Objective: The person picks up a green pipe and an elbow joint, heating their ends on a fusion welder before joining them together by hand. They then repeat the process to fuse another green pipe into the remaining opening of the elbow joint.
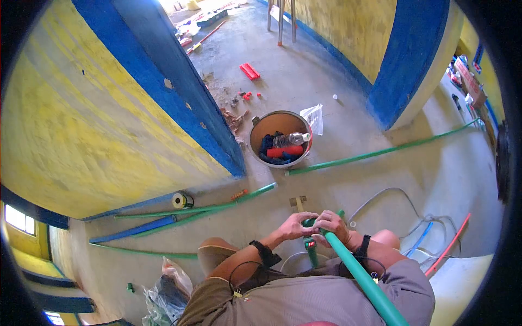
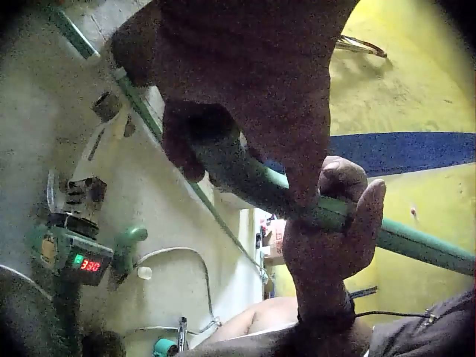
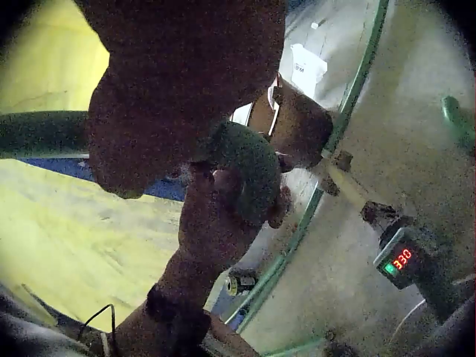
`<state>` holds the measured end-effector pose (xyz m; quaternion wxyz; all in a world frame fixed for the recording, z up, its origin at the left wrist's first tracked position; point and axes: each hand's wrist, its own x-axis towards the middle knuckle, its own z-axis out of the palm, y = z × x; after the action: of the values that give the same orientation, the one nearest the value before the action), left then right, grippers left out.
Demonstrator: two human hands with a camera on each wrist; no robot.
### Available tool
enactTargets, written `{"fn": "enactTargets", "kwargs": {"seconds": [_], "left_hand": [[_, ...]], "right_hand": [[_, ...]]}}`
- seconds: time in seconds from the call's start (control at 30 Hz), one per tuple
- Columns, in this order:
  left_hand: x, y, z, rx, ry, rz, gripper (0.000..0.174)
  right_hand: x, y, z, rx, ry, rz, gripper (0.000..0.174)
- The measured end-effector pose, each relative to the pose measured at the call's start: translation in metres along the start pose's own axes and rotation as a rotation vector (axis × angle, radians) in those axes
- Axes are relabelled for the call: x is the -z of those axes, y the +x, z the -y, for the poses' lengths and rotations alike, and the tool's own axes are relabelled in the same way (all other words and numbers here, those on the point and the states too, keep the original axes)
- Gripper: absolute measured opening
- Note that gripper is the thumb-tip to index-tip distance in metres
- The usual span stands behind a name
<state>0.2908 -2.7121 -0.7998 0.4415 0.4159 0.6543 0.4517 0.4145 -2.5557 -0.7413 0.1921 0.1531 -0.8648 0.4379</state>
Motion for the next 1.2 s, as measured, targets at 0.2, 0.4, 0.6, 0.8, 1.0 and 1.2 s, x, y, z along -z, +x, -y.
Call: {"fn": "enactTargets", "kwargs": {"seconds": [0.2, 0.4, 0.6, 0.8, 1.0, 1.2], "left_hand": [[0.002, 0.003, -0.006, 0.043, -0.082, -0.072, 0.056], [-0.006, 0.012, 0.005, -0.018, 0.101, -0.167, 0.062], [-0.019, 0.045, 0.021, 0.056, 0.07, -0.09, 0.08], [-0.011, 0.025, 0.026, 0.046, 0.055, -0.254, 0.078], [0.041, -0.106, 0.187, 0.518, 0.555, -0.112, 0.039], [0.062, -0.219, 0.206, 0.829, 0.74, 0.047, 0.037]], "right_hand": [[0.023, -0.033, -0.058, -0.547, 0.022, 0.106, 0.053], [0.009, -0.024, -0.08, -1.406, 1.006, 0.272, 0.058], [0.037, -0.022, -0.04, -0.928, 1.138, 0.064, 0.045], [0.038, 0.002, -0.063, -1.472, 0.837, 0.068, 0.023], [0.034, -0.001, -0.065, -1.439, 0.68, 0.248, 0.032], [0.022, 0.017, -0.06, -1.527, 0.623, 0.139, 0.034]]}}
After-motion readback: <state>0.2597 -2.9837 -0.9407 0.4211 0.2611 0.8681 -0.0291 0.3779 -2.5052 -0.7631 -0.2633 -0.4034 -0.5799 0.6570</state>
